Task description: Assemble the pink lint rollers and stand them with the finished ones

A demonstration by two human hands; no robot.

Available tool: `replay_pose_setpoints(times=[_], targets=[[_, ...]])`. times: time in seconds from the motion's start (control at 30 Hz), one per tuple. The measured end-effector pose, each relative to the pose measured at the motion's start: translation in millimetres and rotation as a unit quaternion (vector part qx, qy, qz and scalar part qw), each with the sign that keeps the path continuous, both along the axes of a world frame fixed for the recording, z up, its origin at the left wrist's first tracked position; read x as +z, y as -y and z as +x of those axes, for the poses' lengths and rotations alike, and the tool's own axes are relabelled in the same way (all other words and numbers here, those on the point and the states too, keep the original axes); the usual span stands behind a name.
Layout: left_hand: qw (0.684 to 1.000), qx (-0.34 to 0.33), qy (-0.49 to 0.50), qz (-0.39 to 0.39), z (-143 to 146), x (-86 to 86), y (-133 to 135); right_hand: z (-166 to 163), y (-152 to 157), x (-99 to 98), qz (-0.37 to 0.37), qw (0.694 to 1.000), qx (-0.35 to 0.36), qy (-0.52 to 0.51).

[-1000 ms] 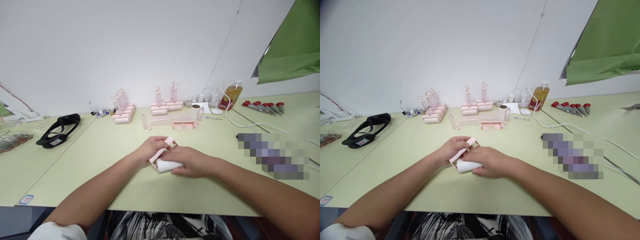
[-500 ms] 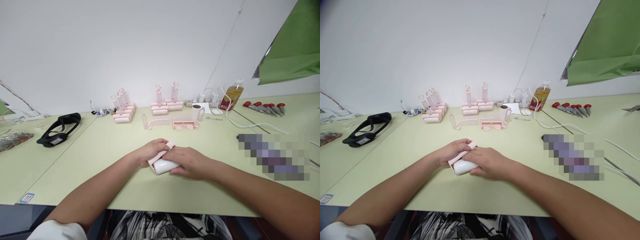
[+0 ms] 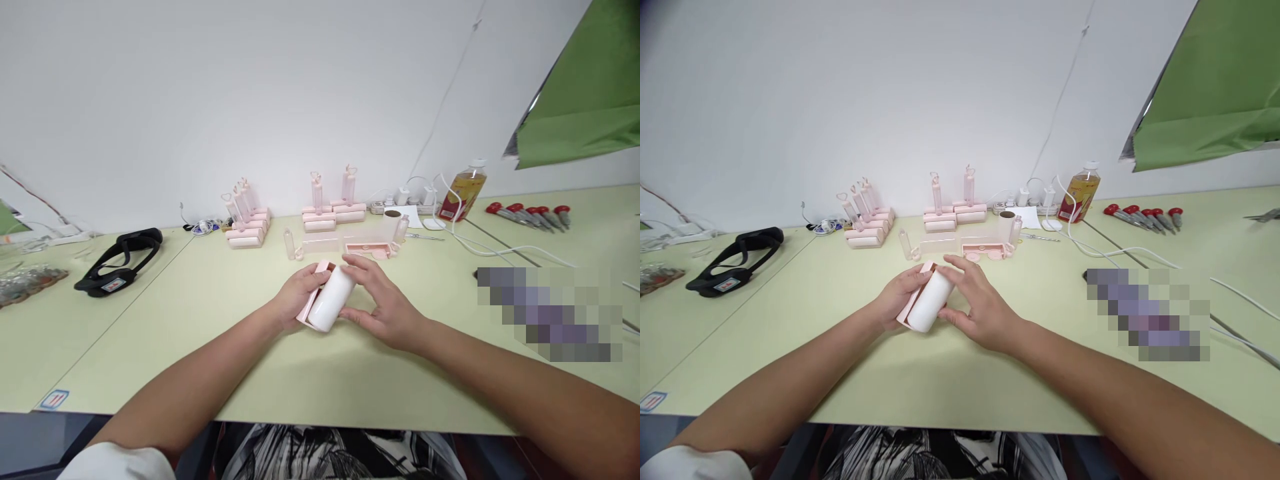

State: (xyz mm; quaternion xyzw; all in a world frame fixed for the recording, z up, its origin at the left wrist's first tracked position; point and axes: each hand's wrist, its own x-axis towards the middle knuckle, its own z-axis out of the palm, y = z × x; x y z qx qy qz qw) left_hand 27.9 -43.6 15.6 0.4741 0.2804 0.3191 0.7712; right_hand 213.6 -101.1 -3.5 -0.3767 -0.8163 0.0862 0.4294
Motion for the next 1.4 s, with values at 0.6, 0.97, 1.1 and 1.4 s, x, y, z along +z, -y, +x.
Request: replay_pose_setpoints(times=[0.6, 0.97, 1.1, 1.4], targets=[[0.938, 0.155, -0.071, 0.301, 12, -6.2, 29, -25, 1, -13.1, -0.395, 0.849, 0.154, -0.314], [0.948, 0.19, -0.05, 0.252, 14, -0.7, 22, -22, -3, -13.3, -0.497, 0.755, 0.133, -0.406], [0.944, 0.206, -0.077, 0.245, 14, -2.5, 18, -24, -1, -11.8, -0.539, 0.731, 0.146, -0.392], [0.945, 0.217, -0.097, 0.226, 13, -4.2, 16, -23, 1, -9.6, -0.544, 0.747, 0.124, -0.361]])
